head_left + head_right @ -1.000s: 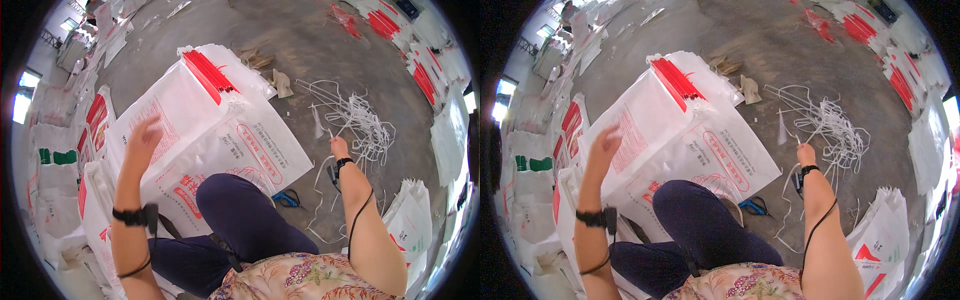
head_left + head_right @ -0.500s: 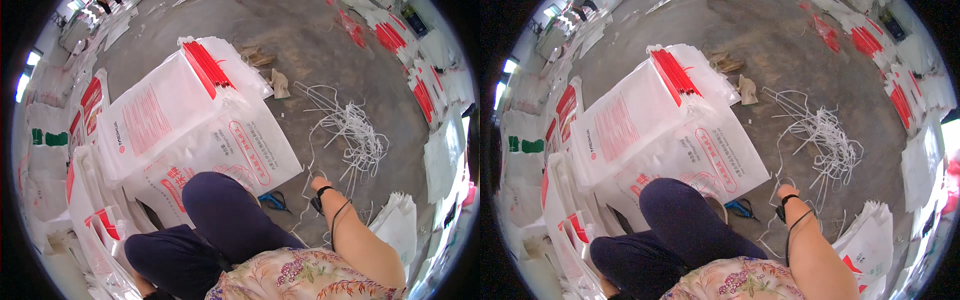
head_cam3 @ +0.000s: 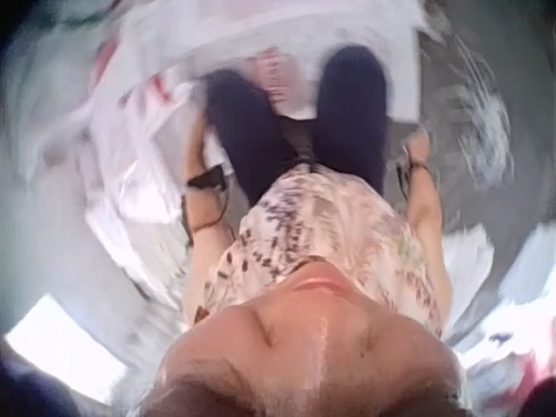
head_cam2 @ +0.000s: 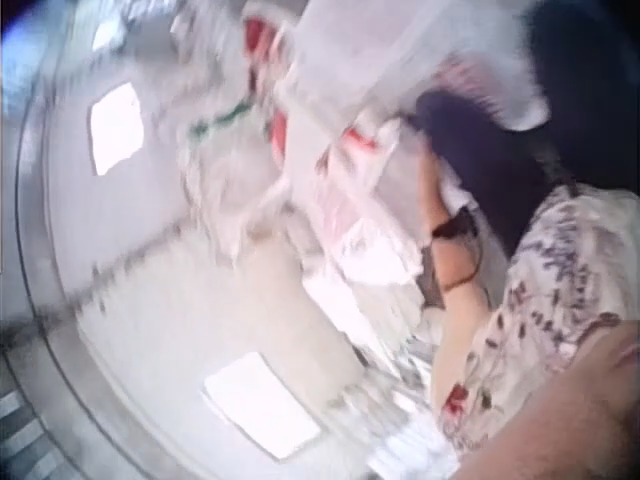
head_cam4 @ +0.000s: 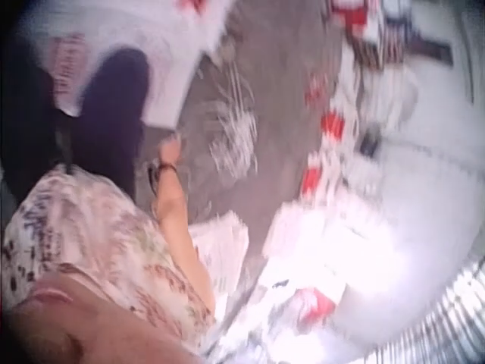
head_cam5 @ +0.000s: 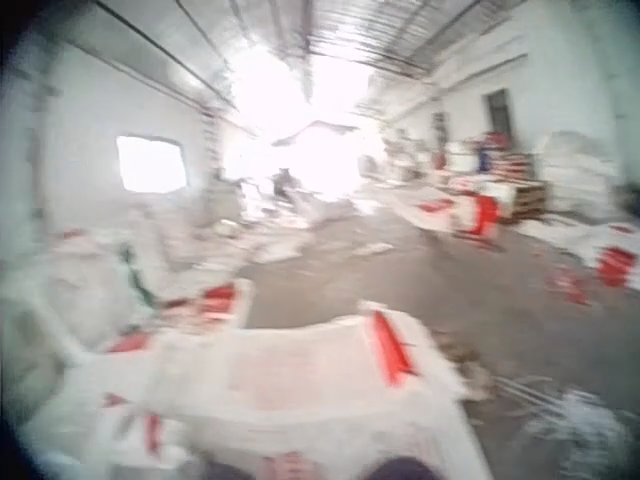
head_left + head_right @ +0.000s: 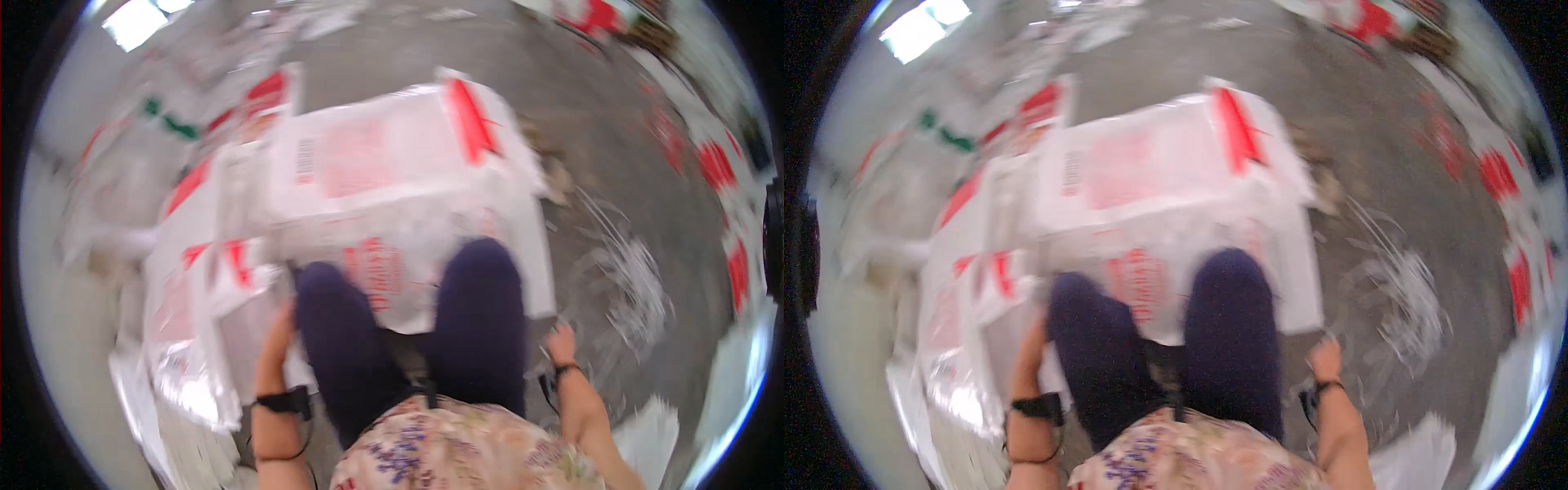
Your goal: Sorting and stacking printed plastic bags in a manufacturing facility.
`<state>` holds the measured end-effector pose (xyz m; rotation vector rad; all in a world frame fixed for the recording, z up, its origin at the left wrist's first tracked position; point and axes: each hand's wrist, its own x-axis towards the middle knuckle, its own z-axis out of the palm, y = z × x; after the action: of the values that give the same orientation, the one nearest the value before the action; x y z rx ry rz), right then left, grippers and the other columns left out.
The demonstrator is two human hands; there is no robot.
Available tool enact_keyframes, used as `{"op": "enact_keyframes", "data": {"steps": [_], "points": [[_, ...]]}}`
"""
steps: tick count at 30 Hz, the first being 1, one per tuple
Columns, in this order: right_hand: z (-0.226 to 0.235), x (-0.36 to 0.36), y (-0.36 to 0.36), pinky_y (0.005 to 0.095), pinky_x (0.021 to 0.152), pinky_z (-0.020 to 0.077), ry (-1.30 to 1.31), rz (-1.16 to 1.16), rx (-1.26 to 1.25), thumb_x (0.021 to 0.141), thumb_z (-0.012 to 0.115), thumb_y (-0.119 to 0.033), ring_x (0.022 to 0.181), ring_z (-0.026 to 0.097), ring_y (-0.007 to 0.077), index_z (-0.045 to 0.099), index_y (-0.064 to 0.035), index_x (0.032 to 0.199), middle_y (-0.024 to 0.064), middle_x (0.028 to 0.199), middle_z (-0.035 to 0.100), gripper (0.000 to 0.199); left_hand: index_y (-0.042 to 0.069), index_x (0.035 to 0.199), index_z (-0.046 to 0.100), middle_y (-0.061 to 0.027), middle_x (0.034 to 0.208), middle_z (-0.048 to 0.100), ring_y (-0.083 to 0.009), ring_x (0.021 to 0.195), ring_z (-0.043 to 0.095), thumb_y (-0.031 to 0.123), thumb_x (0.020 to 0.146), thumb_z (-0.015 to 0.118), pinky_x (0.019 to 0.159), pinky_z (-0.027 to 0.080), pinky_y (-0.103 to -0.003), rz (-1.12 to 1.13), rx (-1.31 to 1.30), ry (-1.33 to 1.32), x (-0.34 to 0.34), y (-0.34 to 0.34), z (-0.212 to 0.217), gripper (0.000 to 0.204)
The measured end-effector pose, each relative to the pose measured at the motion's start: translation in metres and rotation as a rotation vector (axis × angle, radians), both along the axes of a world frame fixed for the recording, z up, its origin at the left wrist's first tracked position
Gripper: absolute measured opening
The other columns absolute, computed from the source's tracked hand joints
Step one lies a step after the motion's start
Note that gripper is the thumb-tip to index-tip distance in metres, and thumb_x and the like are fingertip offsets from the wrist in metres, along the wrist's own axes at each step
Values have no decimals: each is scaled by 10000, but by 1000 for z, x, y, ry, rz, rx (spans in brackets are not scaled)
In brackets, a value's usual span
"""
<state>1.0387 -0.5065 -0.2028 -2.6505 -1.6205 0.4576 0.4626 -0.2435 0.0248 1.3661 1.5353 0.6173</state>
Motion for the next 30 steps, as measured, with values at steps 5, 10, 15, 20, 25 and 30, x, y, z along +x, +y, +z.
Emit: {"op": "enact_keyframes", "data": {"steps": [5, 10, 15, 20, 25, 30], "points": [[0, -95, 89, 392, 842, 489, 1708, -776, 204, 968, 477, -339, 958, 645, 300, 664, 32, 1075, 153, 1045, 690, 429, 14, 1312, 537, -229, 1313, 557, -363, 1212, 530, 293, 987, 448, 1040, 400, -389, -142, 111, 158, -8, -16, 8, 438], [43, -129, 136, 386, 827, 490, 1586, -558, 177, 968, 481, -337, 939, 644, 287, 662, 30, 1081, 143, 1034, 691, 424, 66, 1242, 605, -169, 1197, 637, -313, 1119, 597, 218, 950, 566, 964, 450, -377, -108, 509, 287, -69, -51, 28, 331], [102, -129, 173, 379, 812, 492, 1445, -510, 238, 967, 486, -334, 921, 642, 275, 659, 28, 1087, 133, 1022, 691, 419, 77, 1136, 667, -134, 1081, 686, -299, 1011, 641, 163, 932, 595, 885, 489, -366, 207, 569, 151, -116, -78, 13, 233], [117, -118, 147, 373, 797, 494, 1370, -446, 316, 967, 490, -332, 903, 640, 262, 657, 25, 1092, 122, 1011, 692, 414, 54, 1112, 664, -148, 1058, 680, -326, 983, 634, 130, 912, 601, 855, 498, -390, 194, 538, 82, -110, -94, -23, 223], [129, -105, 143, 367, 782, 496, 1314, -345, 360, 966, 494, -329, 885, 639, 250, 654, 23, 1098, 112, 1000, 692, 409, 36, 1081, 658, -155, 1032, 678, -345, 1002, 618, 86, 867, 619, 857, 498, -420, 152, 675, 158, -113, -99, -18, 223], [138, -136, 160, 360, 767, 497, 1282, -260, 351, 966, 498, -327, 866, 637, 237, 652, 21, 1103, 102, 989, 693, 404, 45, 1149, 604, -152, 1214, 603, -353, 1175, 541, 68, 799, 659, 980, 438, -444, 391, 971, 488, -140, -64, 12, 356]]}}
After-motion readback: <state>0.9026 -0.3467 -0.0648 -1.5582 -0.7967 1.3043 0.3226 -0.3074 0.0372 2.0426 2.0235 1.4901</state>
